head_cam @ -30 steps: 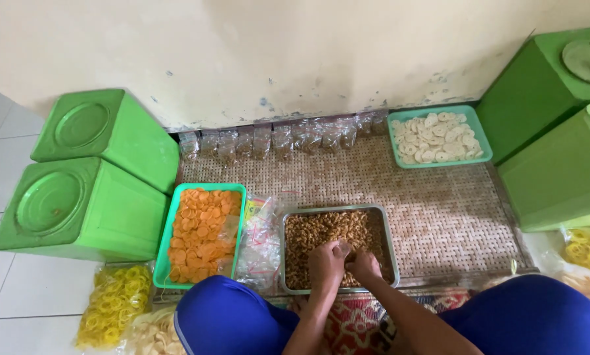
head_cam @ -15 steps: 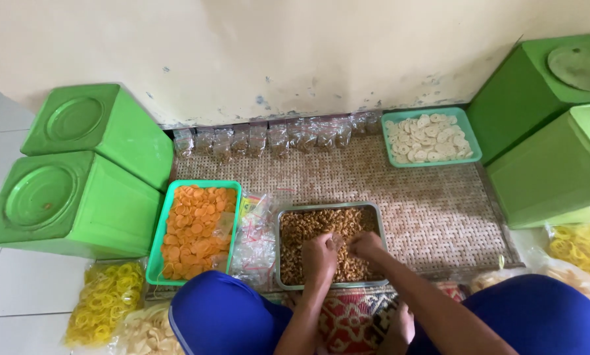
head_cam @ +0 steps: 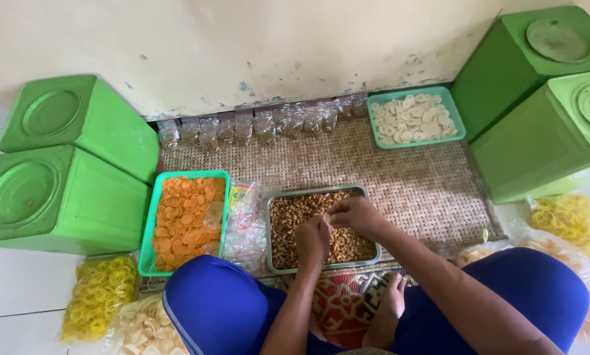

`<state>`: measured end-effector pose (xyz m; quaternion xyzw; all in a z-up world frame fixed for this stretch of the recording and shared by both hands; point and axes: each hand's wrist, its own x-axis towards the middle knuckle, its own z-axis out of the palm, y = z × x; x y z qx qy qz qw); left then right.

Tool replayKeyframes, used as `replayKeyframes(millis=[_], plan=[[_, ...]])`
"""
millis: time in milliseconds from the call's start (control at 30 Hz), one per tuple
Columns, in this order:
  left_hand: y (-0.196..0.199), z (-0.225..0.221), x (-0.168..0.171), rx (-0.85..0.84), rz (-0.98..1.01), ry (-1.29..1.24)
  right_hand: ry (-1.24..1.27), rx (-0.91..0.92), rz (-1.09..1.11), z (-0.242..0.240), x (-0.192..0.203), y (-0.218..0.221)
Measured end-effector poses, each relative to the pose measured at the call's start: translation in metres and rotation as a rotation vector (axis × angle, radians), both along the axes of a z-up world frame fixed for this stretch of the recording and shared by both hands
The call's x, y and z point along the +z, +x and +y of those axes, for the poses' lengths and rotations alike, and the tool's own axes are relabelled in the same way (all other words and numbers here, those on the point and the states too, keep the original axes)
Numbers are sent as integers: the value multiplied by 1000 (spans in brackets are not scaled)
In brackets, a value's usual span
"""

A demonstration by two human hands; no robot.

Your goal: The person sits on a mat and packs brown snack pieces from a metal tray into small clear plastic bags. They place the filled bags in a row against the wall and repeat the process with multiple bags.

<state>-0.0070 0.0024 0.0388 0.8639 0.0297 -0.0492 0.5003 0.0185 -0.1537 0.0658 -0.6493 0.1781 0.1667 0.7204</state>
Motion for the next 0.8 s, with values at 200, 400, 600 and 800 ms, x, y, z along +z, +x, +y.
replayKeyframes(millis=[200, 400, 600, 800], plan=[[3, -3, -19, -23, -7, 30, -502, 222, 24, 6, -9, -1], [6, -2, -27, -35, 4, 78, -695, 371, -32, 9, -19, 9], [4, 0, -14, -30, 3, 67, -718, 369, 19, 10, -12, 8], [7, -1, -35, -32, 31, 101, -737, 358, -97, 12, -15, 7]])
